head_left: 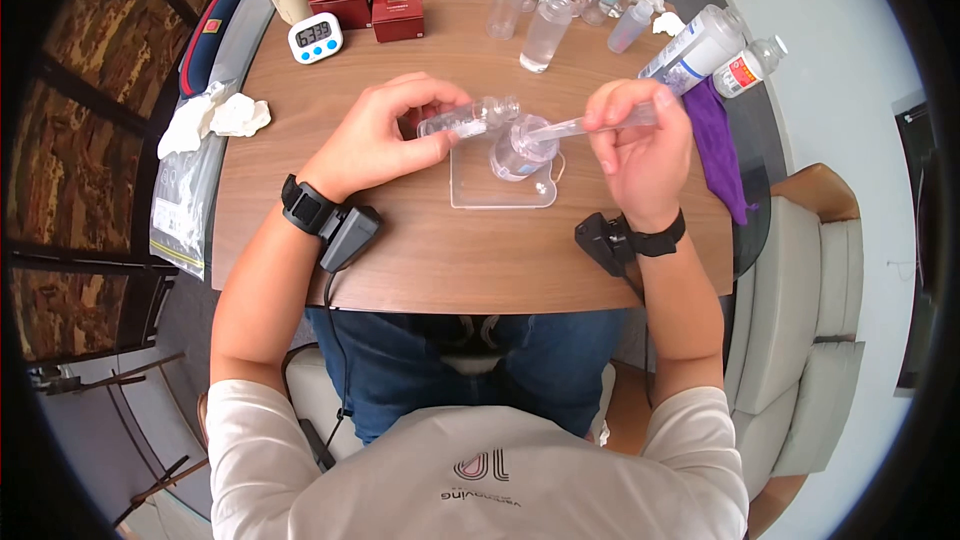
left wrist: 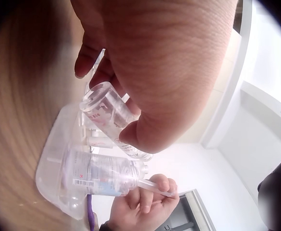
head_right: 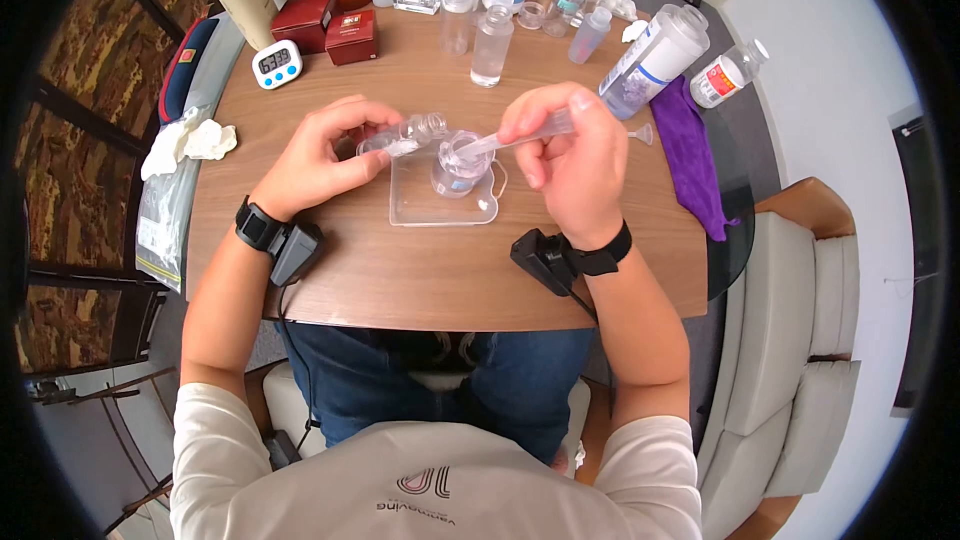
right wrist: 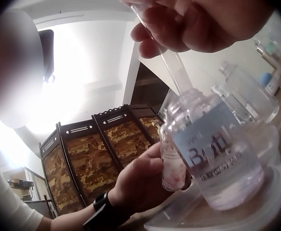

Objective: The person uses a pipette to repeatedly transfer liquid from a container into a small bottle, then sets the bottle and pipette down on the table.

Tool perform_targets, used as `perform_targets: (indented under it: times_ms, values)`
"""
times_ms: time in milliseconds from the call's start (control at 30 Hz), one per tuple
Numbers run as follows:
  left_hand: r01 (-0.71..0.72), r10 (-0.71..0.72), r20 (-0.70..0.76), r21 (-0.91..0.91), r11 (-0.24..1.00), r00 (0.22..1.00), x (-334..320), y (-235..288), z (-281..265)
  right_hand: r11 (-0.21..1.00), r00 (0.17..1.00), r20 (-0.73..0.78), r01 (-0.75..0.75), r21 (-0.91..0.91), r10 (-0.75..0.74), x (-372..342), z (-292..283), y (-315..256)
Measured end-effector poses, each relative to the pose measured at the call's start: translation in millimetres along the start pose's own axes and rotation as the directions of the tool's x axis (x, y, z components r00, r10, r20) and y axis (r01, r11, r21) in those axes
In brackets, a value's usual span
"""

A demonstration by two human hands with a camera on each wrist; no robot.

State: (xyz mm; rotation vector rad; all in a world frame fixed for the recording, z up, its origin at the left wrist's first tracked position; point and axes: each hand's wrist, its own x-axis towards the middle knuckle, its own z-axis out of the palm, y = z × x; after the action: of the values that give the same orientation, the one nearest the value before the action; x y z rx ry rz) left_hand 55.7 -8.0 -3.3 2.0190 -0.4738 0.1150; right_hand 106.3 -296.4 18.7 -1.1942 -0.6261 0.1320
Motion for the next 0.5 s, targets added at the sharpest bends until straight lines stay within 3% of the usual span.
perform_targets:
  times_ms: [67,133,200,433,500]
  values:
    - [0.003,-0.003,-0.003,-0.002,1.000,1.000,-1,-1,0,0.986,0.998,-0.049,0.038,0.162,-0.031,0,-4,-7]
    - [0.013,-0.014,-0.011,-0.005,1.000,1.000,-3,-1,0,0.991,0.998,-0.059,0.013,0.133,-0.005,2,-4,-10]
    - [0.017,-0.017,0.004,0.011,1.000,1.000,0,4,-2,0.918,0.994,-0.074,0.098,0.383,-0.076,7,-23,-18]
    - [-0.023,0.023,0.023,-0.004,1.000,0.999,1,2,0,0.860,0.993,-0.119,0.065,0.507,-0.004,11,-24,-9]
    - [-0.019,0.018,0.038,0.024,1.000,0.999,1,2,-1,0.890,0.992,-0.124,0.076,0.449,-0.022,11,-19,-5]
